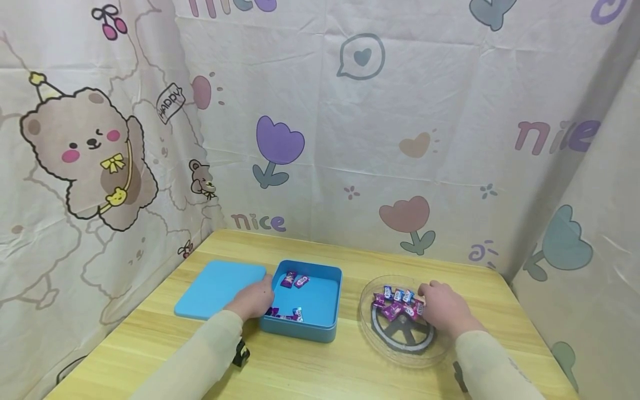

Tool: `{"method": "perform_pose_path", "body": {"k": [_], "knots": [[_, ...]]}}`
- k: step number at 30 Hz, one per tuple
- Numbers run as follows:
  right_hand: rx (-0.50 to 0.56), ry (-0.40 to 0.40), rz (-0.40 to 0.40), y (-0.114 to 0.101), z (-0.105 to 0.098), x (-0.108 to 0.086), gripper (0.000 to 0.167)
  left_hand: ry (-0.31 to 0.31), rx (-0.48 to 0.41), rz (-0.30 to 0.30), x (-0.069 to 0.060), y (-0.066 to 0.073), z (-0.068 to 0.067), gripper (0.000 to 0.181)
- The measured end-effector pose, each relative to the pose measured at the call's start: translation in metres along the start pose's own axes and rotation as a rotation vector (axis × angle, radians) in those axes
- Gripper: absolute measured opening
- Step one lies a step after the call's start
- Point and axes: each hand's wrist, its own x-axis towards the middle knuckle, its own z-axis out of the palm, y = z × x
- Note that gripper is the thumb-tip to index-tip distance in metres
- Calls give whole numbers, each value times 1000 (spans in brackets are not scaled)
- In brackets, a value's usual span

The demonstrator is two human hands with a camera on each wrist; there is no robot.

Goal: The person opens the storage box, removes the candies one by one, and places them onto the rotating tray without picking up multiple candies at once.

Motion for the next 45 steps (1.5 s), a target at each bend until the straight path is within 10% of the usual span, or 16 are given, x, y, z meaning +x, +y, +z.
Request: {"method": "perform_pose_path", "body": {"k": [29, 45], "knots": [[103, 99, -360, -131, -23, 31, 24, 1, -56, -13, 0, 3, -2, 56], [115, -50, -429, -197, 4, 53, 31, 2, -51, -20, -3, 3, -1, 56]]}}
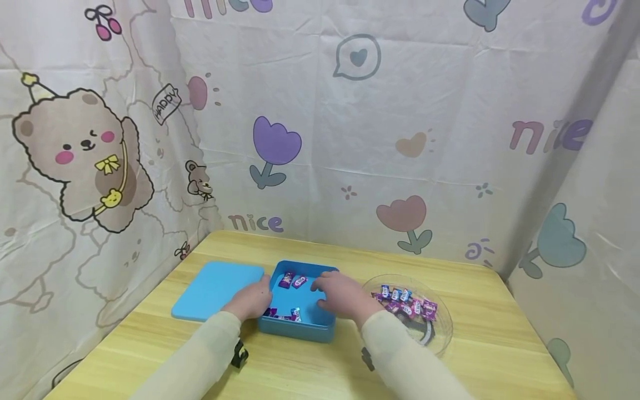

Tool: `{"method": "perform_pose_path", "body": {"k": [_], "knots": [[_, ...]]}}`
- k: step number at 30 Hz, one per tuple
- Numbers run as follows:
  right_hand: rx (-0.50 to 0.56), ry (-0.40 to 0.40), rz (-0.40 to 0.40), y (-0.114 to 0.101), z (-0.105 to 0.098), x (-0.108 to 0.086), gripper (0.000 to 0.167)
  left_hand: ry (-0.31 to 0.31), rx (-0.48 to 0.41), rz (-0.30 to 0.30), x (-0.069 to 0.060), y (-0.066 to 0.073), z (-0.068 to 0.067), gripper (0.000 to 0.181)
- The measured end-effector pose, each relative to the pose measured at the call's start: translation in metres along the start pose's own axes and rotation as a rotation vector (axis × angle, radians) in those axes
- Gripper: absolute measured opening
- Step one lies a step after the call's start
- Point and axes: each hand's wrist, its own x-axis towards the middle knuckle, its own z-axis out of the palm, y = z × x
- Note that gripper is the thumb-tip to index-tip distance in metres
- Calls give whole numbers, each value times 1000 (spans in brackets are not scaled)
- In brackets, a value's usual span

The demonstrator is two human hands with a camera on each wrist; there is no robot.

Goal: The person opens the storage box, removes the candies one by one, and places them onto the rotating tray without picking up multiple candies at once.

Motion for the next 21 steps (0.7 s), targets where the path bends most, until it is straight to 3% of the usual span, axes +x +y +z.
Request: {"method": "perform_pose_path", "body": {"k": [21], "knots": [[18, -181, -5, -33, 32, 33, 31, -1, 15, 11, 2, -2, 0, 54]]}}
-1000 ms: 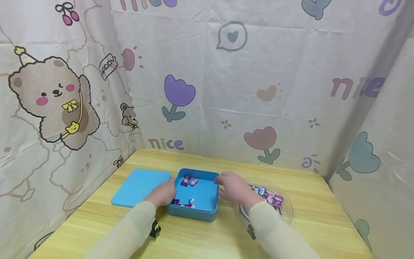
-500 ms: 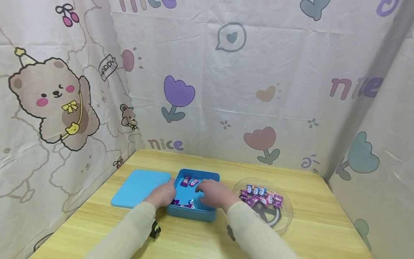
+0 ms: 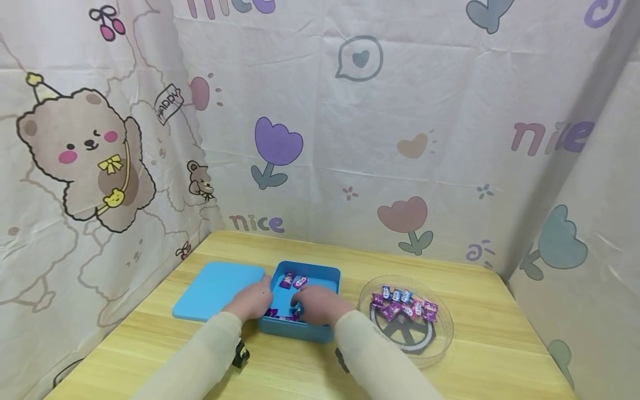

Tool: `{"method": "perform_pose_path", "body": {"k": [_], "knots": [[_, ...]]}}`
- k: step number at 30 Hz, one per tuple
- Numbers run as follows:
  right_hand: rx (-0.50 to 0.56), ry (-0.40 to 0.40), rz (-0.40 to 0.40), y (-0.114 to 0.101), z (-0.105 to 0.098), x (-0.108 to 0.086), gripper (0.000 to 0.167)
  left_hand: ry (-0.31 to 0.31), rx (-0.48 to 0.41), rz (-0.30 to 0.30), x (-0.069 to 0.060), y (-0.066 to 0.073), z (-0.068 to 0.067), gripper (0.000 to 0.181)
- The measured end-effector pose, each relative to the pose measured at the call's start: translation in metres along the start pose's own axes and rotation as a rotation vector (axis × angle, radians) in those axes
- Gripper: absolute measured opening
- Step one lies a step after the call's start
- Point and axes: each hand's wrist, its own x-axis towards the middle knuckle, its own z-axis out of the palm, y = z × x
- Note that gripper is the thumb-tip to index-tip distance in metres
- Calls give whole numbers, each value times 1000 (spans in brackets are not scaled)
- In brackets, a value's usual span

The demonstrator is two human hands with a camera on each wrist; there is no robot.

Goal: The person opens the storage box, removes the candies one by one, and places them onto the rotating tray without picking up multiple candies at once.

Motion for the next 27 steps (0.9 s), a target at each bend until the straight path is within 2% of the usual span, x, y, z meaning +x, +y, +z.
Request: {"method": "perform_pose_path", "body": {"k": [16, 27], "knots": [[-67, 7, 14, 0, 9, 8, 20, -10, 4, -11, 1, 0, 1, 56], [-57, 23, 43, 5, 14, 14, 13, -21, -16, -21, -1, 1, -1, 58]]}}
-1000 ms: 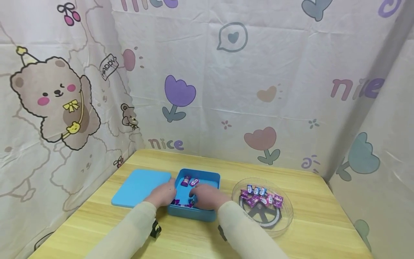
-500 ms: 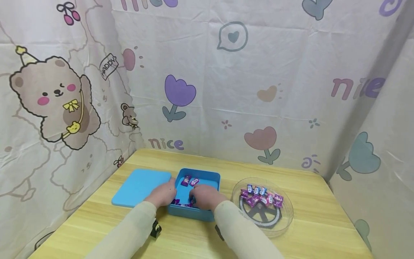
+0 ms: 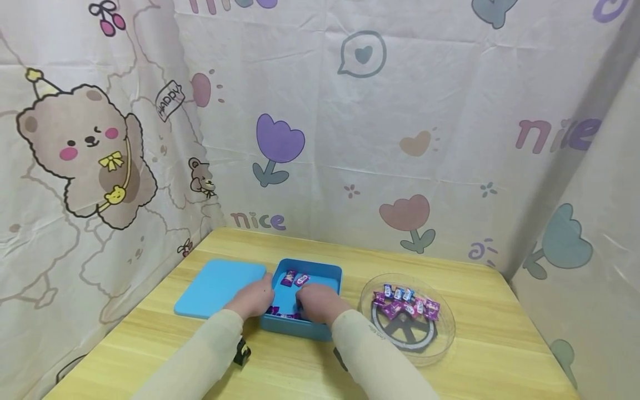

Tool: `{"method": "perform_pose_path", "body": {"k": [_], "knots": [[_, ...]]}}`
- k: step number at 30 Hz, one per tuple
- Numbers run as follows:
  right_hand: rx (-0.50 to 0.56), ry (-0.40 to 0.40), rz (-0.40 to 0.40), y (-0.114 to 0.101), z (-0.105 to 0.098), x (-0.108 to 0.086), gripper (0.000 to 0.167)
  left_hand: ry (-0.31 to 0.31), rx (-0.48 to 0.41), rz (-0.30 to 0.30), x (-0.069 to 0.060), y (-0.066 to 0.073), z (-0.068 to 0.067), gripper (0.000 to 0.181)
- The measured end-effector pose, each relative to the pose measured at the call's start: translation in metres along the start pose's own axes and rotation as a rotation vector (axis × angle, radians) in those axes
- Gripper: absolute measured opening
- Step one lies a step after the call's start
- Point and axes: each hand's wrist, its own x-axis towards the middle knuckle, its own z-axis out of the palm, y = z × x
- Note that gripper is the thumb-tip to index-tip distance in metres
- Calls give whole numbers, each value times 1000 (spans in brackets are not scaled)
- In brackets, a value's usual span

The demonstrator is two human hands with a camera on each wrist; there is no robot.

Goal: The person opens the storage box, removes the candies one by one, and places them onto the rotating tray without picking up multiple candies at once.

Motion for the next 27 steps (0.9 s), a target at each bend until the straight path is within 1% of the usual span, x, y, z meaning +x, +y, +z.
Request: {"method": "perform_pose_path", "body": {"k": [4, 12, 15, 21, 27], "knots": [[18, -12, 18, 0, 0, 1, 11, 0, 3, 2, 0, 0, -1, 57], [40, -64, 55, 1, 0, 3, 15, 12, 25, 30, 0, 0, -1, 56], [44, -69, 57, 3, -1, 1, 16, 11, 31, 31, 0, 0, 0, 56], [46, -17, 43, 10, -10, -4, 15, 11, 25, 23, 0, 1, -1, 56], [26, 94, -6, 21, -24, -12, 14, 10, 22, 26, 0, 0, -1, 55]]}}
